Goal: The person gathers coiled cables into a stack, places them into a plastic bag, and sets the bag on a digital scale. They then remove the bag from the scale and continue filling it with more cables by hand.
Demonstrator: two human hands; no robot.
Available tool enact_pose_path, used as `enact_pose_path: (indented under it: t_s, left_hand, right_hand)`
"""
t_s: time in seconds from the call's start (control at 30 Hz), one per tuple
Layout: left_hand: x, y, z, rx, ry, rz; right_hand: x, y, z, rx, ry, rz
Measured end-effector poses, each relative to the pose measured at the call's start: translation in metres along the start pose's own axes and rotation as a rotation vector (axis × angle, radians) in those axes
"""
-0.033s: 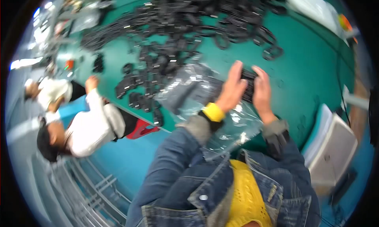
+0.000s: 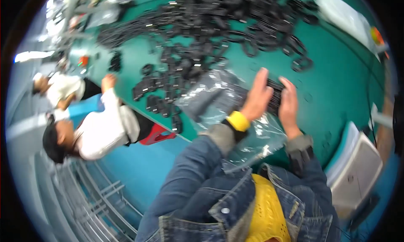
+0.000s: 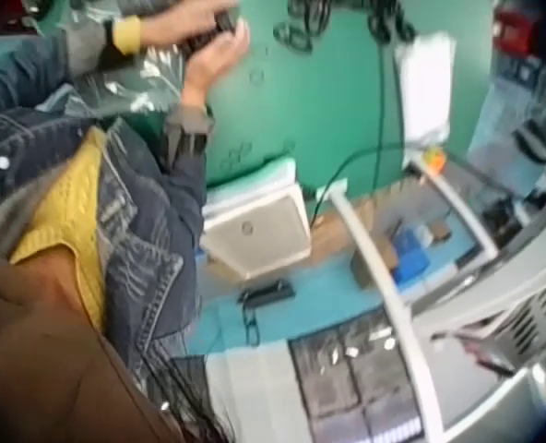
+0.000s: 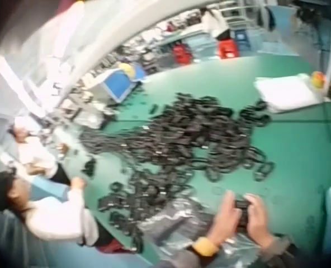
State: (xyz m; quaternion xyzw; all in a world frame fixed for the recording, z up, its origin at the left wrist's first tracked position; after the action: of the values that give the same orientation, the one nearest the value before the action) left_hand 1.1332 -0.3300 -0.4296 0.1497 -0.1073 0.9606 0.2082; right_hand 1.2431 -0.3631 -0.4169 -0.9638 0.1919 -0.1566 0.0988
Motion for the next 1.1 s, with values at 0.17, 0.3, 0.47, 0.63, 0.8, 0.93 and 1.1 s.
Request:
enact_pose_path:
  t_s: [0.17, 0.3, 0.47, 0.63, 0.8, 0.93, 1.1]
  left_hand:
    - [0.004, 0.015, 0.009, -0.043, 0.006, 0.069]
    - [0.004, 0.008, 0.012, -0.004, 0.010, 0.051]
    - [0.012, 0.004, 0.011, -0.049, -0.025, 0.111]
    - [0.001, 0.001, 0.012, -0.034, -0.007, -0.025]
    - [-0.005, 0.001, 0.018, 0.060, 0.242, -0.001]
    - [-0.008, 0.000, 0.017, -0.068, -0.253, -0.080]
    - [-0.009, 0.003, 0.013, -0.044, -0.224, -0.133]
  right_hand:
    - [-0.008, 0.003, -0.002, 0.000, -0.073, -0.047]
    - [-0.005, 0.005, 0.005, 0.023, -0.065, -0.072]
    - [-0.021, 0.000, -0.057, 0.351, 0.459, -0.313]
    - [-0.018, 0.013, -0.046, 0.164, 0.477, -0.556]
    - [-0.015, 0.020, -0.037, 0.224, 0.405, -0.334]
    - [-0.015, 0.019, -0.042, 0.259, 0.409, -0.289]
    - [-0.019, 0.019, -0.044, 0.252, 0.451, -0.339]
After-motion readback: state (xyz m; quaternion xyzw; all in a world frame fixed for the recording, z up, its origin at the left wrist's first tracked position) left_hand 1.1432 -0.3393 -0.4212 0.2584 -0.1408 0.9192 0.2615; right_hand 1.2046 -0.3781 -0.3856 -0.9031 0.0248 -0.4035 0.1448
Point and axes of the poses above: each hand's wrist, its own y-axis away from the middle knuckle, its own x-axis out of the back of the hand, z = x × y, the point moved 10 cm from there along -y, towards the middle knuckle, and after that the axes turned 3 degrees about z, right-handed, at the moved point
